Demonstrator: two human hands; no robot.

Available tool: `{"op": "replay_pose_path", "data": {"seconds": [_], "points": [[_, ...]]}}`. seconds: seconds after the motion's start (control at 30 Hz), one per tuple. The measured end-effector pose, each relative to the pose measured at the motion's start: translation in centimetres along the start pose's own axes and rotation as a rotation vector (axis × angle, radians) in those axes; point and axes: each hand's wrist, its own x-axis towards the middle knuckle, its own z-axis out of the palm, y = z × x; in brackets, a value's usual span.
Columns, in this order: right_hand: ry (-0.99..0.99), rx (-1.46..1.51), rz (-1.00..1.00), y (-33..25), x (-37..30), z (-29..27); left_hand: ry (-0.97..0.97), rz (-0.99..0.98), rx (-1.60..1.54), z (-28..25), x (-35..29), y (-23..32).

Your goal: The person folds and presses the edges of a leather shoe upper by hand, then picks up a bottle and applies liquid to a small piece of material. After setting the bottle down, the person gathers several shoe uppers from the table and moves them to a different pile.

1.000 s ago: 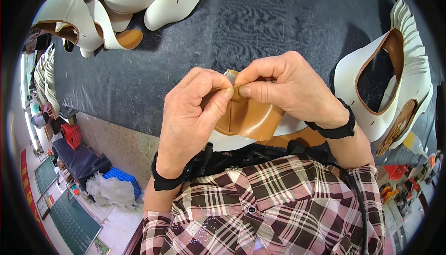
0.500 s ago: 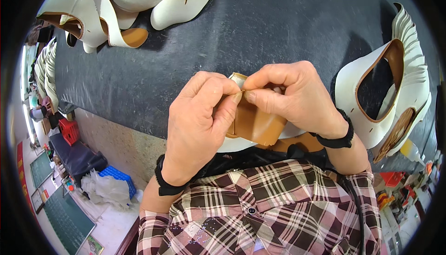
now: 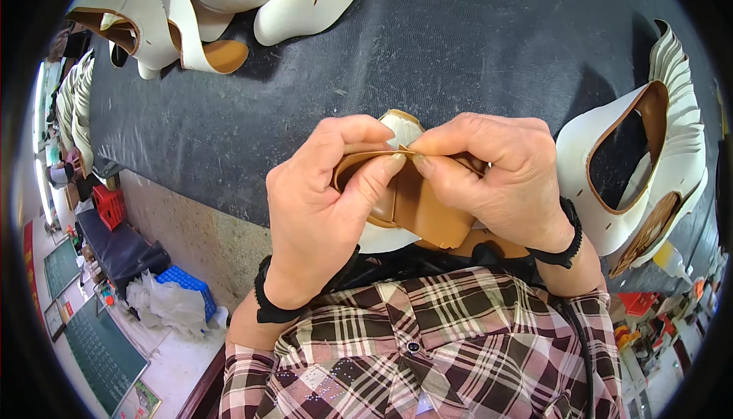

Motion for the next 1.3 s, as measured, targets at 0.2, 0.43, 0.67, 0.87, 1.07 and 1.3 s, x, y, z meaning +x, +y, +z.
{"op": "replay_pose_path", "data": {"seconds": [0.2,0.43,0.67,0.87,1.07,1.3], "points": [[0.011,-0.011,-0.033,0.3,0.1,0.0,-0.052,-0.025,-0.021,-0.4,0.4,0.1],[-0.08,0.023,-0.028,0.6,0.4,-0.6,-0.084,-0.018,0.067,-0.5,0.5,0.3],[-0.075,0.043,0.034,0.5,0.7,-0.5,-0.069,0.005,0.111,-0.4,0.5,0.2],[-0.079,0.026,0.006,0.6,1.0,-0.9,-0.144,-0.152,-0.015,-0.4,1.0,0.9],[-0.367,0.351,0.409,1.3,2.8,-1.8,-0.324,-0.376,-0.414,-1.0,1.9,-0.2],[-0.453,0.332,0.471,1.7,2.7,-1.8,-0.368,-0.393,-0.331,-1.1,1.9,-0.9]]}}
